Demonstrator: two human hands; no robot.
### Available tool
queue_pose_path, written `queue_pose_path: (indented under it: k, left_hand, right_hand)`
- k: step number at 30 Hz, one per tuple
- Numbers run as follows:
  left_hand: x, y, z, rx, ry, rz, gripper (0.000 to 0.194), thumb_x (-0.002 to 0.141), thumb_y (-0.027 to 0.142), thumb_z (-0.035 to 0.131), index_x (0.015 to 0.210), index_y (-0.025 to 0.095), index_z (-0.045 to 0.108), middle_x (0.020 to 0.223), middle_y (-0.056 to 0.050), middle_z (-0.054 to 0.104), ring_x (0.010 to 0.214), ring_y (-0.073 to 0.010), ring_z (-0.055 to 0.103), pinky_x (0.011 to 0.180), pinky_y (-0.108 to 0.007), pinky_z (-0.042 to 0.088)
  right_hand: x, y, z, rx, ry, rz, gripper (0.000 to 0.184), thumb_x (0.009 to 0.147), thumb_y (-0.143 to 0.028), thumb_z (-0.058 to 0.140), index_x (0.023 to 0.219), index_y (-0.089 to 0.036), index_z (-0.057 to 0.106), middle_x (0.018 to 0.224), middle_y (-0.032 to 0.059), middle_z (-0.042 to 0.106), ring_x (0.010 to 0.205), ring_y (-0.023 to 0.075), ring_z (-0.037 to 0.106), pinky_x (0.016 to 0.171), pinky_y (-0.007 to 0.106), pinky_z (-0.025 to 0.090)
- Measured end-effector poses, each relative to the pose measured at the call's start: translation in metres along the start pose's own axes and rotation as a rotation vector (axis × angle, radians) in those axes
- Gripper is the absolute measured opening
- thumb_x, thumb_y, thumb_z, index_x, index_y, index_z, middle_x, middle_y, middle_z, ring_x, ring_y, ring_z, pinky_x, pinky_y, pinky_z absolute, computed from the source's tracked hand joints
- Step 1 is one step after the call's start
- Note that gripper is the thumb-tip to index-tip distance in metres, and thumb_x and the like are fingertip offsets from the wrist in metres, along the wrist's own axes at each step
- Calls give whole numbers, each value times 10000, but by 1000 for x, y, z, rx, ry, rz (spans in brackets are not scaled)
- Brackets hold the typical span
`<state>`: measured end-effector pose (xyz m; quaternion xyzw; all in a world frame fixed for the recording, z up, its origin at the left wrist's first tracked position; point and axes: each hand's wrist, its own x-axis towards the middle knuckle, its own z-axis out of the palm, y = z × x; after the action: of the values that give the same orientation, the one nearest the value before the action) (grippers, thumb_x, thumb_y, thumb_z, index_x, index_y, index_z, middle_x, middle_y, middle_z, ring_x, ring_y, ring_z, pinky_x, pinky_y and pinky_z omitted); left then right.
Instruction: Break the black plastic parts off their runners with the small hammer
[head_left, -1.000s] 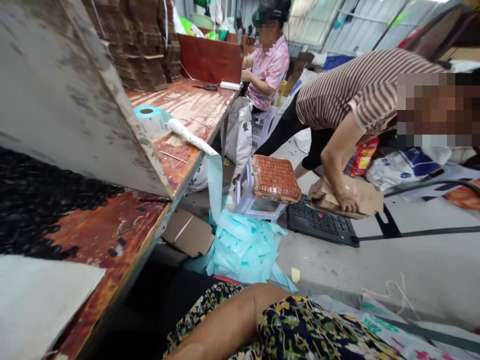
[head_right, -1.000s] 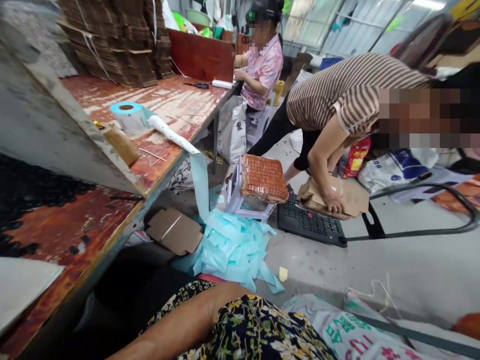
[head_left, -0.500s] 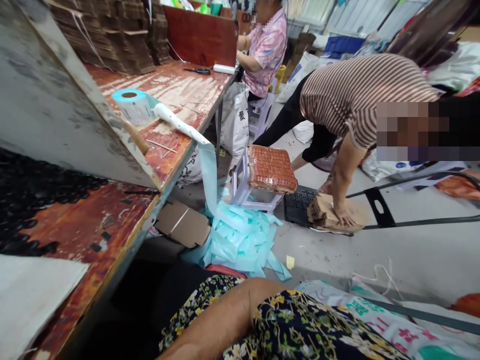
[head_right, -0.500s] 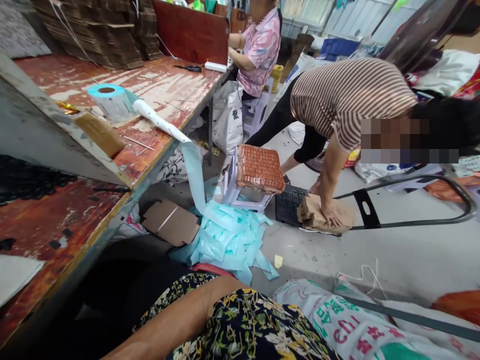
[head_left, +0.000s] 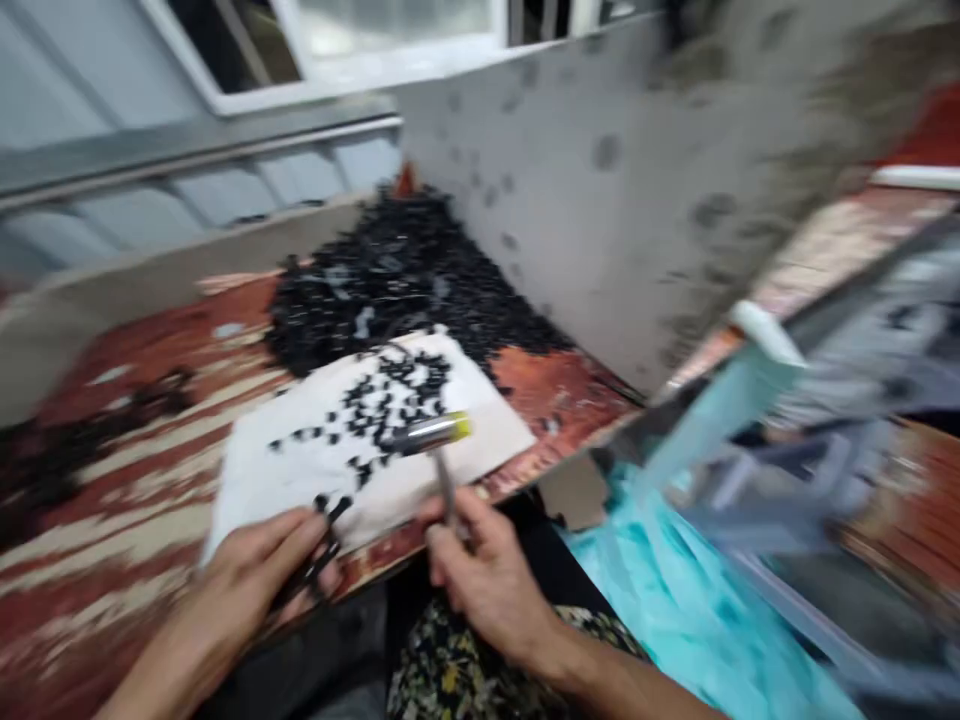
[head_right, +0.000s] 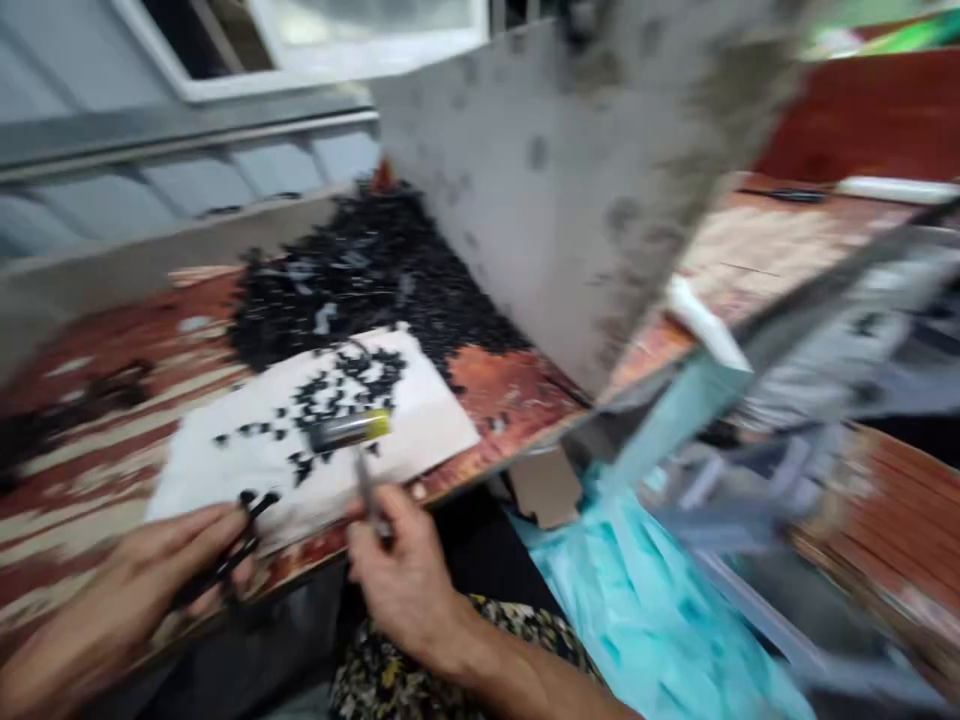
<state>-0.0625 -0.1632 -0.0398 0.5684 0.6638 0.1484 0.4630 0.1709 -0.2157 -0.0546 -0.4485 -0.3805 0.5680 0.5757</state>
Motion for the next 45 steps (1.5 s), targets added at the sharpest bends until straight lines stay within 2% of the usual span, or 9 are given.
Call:
queue_pose_path:
  k: [1,3,6,11,18,22,32,45]
  left_hand:
    - [-1,20,-7,-55,-11,7,466,804,614,597,709,158,618,641,-1,655,511,-101,527,475,-205,396]
    - [6,53,-18,-179,86,70,509,684,642,672,606,151,562,547,0,627,381,-50,397,399,-188,288]
    - [24,73,-24,-306,100,62,486,591,614,714,612,153,560,494,0,603,322,-43,352,342,-180,199]
    - [44,67,-27,-343,44,88,402,636,507,715,591,147,542,507,-14,610,307,-37,370,313,-163,196]
    - [60,62,-35,-391,-8,81,371,714,437,708,575,127,560,513,-28,604,292,-31,358,287,-162,188]
    - [62,62,-35,-419,-25,56,392,689,439,749,554,117,573,507,-36,606,282,-31,360,276,-163,191]
    - [57,75,-34,-449,-26,-26,382,866,236,588,509,103,566,445,-38,581,246,-31,355,261,-147,184]
    - [62,68,-33,-437,-29,15,362,871,240,603,536,114,550,467,-48,608,251,-35,366,256,-140,180]
  right_hand:
    - [6,3,-1,32,15,45,117,856,-315,558,896,-205,569,559,-84,463,430,69,387,377,154,332]
    - [11,7,0,99,70,79,264,810,-438,644,904,-210,550,626,-64,534,421,62,391,334,150,328]
    - [10,8,3,133,138,103,404,713,-512,752,889,-208,554,764,-16,626,433,54,434,308,148,360]
    - [9,2,5,95,164,125,410,688,-492,802,883,-194,600,744,-7,646,444,61,473,306,143,401]
    - [9,16,-2,104,162,85,304,765,-432,767,918,-216,617,798,2,670,442,59,492,295,123,400]
    - [7,17,-4,87,151,87,271,793,-415,748,934,-221,621,818,7,671,449,58,496,302,123,408]
    - [9,18,-4,71,148,83,243,806,-396,740,934,-225,623,815,2,664,446,59,490,302,127,415]
    - [6,6,1,61,173,140,265,780,-400,760,912,-220,616,808,-3,654,471,64,481,333,137,408]
